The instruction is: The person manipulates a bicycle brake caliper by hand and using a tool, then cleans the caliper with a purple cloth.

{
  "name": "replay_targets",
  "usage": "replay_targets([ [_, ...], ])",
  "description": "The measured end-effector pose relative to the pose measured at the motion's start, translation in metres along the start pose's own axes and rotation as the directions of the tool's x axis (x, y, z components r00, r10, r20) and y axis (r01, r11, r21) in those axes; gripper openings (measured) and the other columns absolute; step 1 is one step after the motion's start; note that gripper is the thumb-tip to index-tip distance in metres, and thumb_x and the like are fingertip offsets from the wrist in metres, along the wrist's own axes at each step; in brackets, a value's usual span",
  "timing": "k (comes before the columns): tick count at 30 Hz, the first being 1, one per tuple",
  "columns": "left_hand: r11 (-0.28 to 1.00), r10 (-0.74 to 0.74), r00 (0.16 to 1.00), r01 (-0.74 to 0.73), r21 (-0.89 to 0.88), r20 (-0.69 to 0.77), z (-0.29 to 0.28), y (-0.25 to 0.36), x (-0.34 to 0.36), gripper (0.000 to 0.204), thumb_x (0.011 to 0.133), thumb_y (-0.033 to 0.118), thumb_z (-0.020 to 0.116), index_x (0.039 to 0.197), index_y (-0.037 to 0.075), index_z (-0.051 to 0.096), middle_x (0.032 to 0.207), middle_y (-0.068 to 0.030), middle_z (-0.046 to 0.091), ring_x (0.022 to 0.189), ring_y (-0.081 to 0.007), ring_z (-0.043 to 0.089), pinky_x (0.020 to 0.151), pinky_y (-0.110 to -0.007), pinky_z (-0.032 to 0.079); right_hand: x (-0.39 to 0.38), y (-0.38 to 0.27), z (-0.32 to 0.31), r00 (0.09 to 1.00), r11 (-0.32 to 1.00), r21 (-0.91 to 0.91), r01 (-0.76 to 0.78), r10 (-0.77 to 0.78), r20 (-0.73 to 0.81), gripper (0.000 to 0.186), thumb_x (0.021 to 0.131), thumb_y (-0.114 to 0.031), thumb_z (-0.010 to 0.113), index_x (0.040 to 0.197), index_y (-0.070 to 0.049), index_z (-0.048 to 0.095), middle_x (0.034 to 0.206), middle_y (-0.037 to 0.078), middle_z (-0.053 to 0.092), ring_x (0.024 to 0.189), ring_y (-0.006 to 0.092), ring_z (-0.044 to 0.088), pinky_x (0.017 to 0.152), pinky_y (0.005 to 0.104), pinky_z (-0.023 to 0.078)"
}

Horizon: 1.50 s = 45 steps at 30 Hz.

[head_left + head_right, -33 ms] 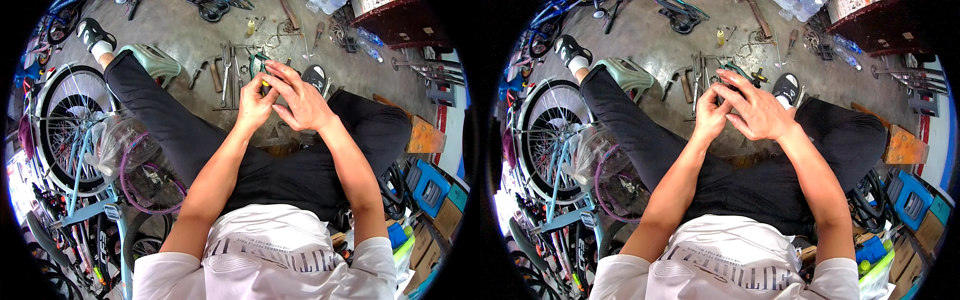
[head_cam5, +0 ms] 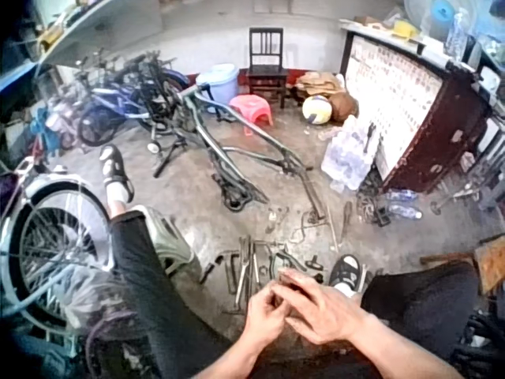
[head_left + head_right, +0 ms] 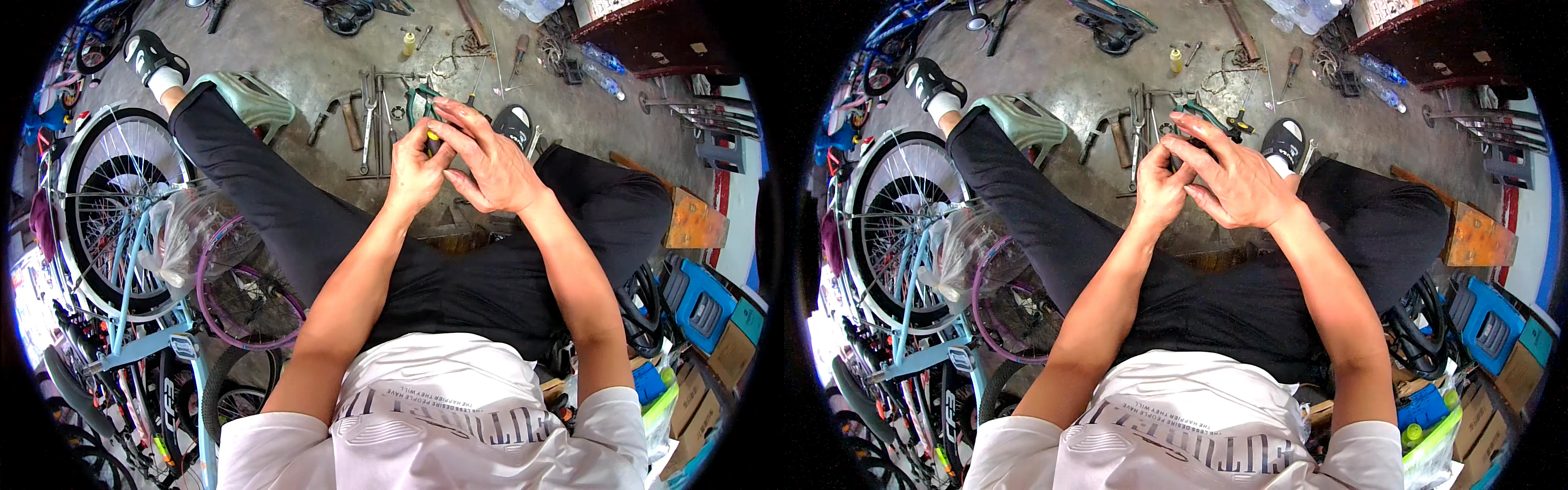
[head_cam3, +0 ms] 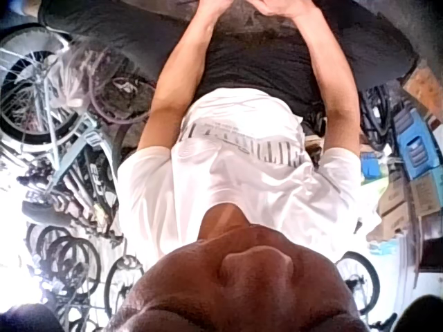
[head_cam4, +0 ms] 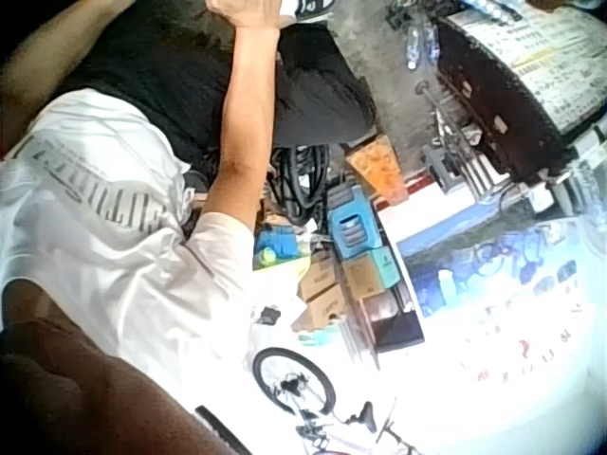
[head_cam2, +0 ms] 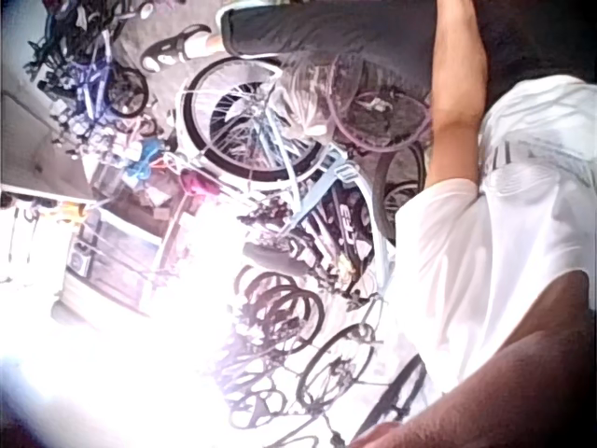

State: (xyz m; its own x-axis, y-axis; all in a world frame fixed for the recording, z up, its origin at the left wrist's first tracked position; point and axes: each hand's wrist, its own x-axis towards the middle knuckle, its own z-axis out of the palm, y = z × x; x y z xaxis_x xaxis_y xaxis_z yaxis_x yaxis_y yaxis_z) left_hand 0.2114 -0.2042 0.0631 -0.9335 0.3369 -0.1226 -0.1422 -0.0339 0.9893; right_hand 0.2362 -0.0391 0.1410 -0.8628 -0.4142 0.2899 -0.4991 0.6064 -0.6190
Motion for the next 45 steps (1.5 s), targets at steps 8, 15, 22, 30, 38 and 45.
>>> replay_targets([
  [8,0.998,-0.042,0.982,0.032,-0.055,-0.184,0.007,0.003,0.006,0.016,0.097,0.013,0.075,0.107,0.005,0.067,0.086,0.0040,0.065,0.075,-0.0043,0.053,0.066,-0.023,0.045,-0.003,-0.019,0.003,0.950,0.993,-0.027,-0.118,0.105,-0.294,0.064,0.084,-0.003,0.074,0.144,-0.008,0.052,0.148,0.018,0.050,0.131,0.0389,0.058,0.100,0.0446,0.056],
  [15,0.827,-0.131,0.991,0.111,-0.551,0.002,-0.025,0.009,0.011,0.015,0.098,0.013,0.073,0.109,0.008,0.064,0.097,-0.0011,0.070,0.080,-0.0091,0.062,0.071,-0.027,0.050,-0.015,-0.017,-0.021,0.833,0.935,0.355,0.014,0.186,-0.521,0.014,0.090,-0.009,0.067,0.098,-0.002,0.059,0.079,0.007,0.058,0.070,0.0182,0.056,0.105,0.0544,0.051],
  [22,0.801,-0.116,0.984,0.173,-0.573,0.136,-0.029,0.027,0.009,0.018,0.096,0.017,0.076,0.107,0.006,0.067,0.087,0.0007,0.064,0.078,-0.0095,0.056,0.073,-0.027,0.047,-0.003,-0.035,-0.039,0.971,0.970,0.096,0.224,-0.214,-0.105,0.050,0.083,-0.038,0.079,0.063,-0.006,0.046,0.060,0.005,0.038,0.051,0.0251,0.048,0.103,0.0565,0.054],
  [30,0.853,-0.090,0.983,0.158,-0.497,0.157,-0.030,0.028,0.009,0.018,0.095,0.016,0.077,0.105,0.006,0.067,0.085,0.0031,0.063,0.077,-0.0068,0.054,0.071,-0.025,0.045,0.000,-0.045,-0.031,0.990,0.992,0.008,0.128,-0.127,-0.058,0.045,0.078,-0.037,0.083,0.065,-0.007,0.051,0.061,0.005,0.042,0.054,0.0240,0.051,0.107,0.0553,0.051],
  [38,0.961,-0.090,0.976,0.137,-0.241,0.198,-0.033,0.020,0.010,0.016,0.095,0.015,0.077,0.103,0.007,0.065,0.082,0.0064,0.060,0.074,-0.0028,0.050,0.065,-0.022,0.040,-0.003,-0.039,-0.029,0.992,0.989,-0.126,0.083,-0.069,0.107,0.045,0.082,-0.045,0.081,0.071,-0.008,0.057,0.062,0.005,0.049,0.059,0.0268,0.060,0.106,0.0522,0.051],
  [45,0.936,-0.145,0.980,0.181,-0.303,0.138,-0.028,0.015,0.007,0.014,0.097,0.015,0.076,0.103,0.007,0.066,0.082,0.0074,0.060,0.074,-0.0024,0.050,0.065,-0.021,0.040,-0.005,-0.032,-0.025,0.986,0.981,-0.120,0.152,-0.143,0.082,0.041,0.082,-0.039,0.082,0.071,-0.009,0.057,0.061,0.004,0.048,0.058,0.0245,0.059,0.106,0.0531,0.052],
])
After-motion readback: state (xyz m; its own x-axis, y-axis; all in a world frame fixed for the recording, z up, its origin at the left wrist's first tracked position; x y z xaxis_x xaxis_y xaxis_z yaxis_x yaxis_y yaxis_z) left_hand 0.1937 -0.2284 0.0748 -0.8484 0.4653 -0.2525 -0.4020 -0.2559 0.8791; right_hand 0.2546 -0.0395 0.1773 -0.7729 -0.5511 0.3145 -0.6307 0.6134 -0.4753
